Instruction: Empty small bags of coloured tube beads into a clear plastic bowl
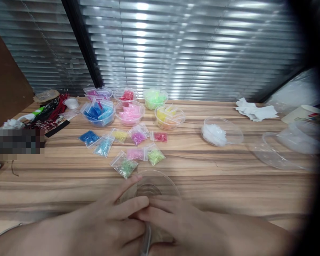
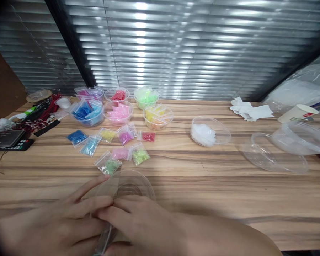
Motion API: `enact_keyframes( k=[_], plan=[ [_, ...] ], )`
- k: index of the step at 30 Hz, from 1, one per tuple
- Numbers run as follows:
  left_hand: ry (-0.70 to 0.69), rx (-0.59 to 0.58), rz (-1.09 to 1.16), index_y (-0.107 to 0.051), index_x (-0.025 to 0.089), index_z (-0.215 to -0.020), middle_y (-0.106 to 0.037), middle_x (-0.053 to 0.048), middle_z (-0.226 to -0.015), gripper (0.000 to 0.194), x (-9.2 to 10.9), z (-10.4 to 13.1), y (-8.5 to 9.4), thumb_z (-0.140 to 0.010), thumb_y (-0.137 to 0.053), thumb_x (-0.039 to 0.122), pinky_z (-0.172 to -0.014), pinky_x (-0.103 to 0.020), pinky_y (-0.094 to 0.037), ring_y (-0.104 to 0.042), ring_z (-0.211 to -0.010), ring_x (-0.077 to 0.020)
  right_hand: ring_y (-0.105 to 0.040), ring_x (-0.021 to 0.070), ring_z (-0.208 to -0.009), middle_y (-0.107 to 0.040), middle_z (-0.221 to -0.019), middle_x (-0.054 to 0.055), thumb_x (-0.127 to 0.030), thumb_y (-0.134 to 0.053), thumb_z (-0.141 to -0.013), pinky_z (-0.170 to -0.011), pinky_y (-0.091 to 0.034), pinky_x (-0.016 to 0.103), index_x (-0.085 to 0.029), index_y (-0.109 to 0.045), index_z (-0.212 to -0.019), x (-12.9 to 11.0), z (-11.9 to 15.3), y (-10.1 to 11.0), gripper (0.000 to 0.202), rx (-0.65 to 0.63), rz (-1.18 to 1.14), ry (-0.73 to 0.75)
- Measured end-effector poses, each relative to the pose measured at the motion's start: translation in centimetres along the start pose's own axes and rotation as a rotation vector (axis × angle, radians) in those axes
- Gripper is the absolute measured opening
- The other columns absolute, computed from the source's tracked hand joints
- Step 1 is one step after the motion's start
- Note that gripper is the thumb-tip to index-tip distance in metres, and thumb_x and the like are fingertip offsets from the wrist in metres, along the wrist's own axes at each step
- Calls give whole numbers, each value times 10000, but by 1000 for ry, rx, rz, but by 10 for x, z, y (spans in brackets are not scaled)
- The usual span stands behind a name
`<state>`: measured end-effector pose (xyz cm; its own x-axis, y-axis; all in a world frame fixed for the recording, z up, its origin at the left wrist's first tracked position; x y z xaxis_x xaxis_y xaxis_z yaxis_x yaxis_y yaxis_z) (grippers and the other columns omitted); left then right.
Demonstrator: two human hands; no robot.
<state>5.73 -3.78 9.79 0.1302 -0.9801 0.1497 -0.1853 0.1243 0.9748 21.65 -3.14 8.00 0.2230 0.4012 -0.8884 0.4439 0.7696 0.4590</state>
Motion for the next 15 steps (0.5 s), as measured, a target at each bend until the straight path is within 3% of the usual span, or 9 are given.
enact_keyframes(
  k=[5,9,15],
  plan=[
    [-18,-31,-66,-693,244,-1009,-720,59,-916,163,0,-5,-1,-956,-545,203,-1231,-524,167,-385,-1367,-248,-593,208,-1176,-632,-1281,135,-398,-556,-954,-1030,-463,308,-112,-517,-1327,1,-2,-3,472,69,107,106],
    [-20,-3,-129,-707,243,-957,-737,89,-910,274,2,-10,2,-1011,-443,197,-1227,-491,193,-412,-1309,-194,-646,210,-1027,-686,-1128,141,-384,-508,-978,-925,-525,298,-76,-568,-1237,1,-2,-5,406,102,221,137],
    [-63,28,-152,-710,244,-885,-688,56,-793,324,5,-10,5,-1011,-415,200,-1258,-472,101,-483,-1113,-171,-558,286,-1244,-613,-1280,225,-403,-348,-1035,-1066,-450,391,-15,-496,-1299,-3,-1,-10,492,105,387,285]
  ],
)
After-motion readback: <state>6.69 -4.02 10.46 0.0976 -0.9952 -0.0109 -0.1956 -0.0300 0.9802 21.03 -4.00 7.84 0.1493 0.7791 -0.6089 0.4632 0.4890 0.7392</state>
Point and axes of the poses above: each hand's wrist, its own z-axis away from the middle knuckle, its own y-axis out of the back of the hand, x = y × z, the point moved 4 cm from there along -z, towards the middle knuckle
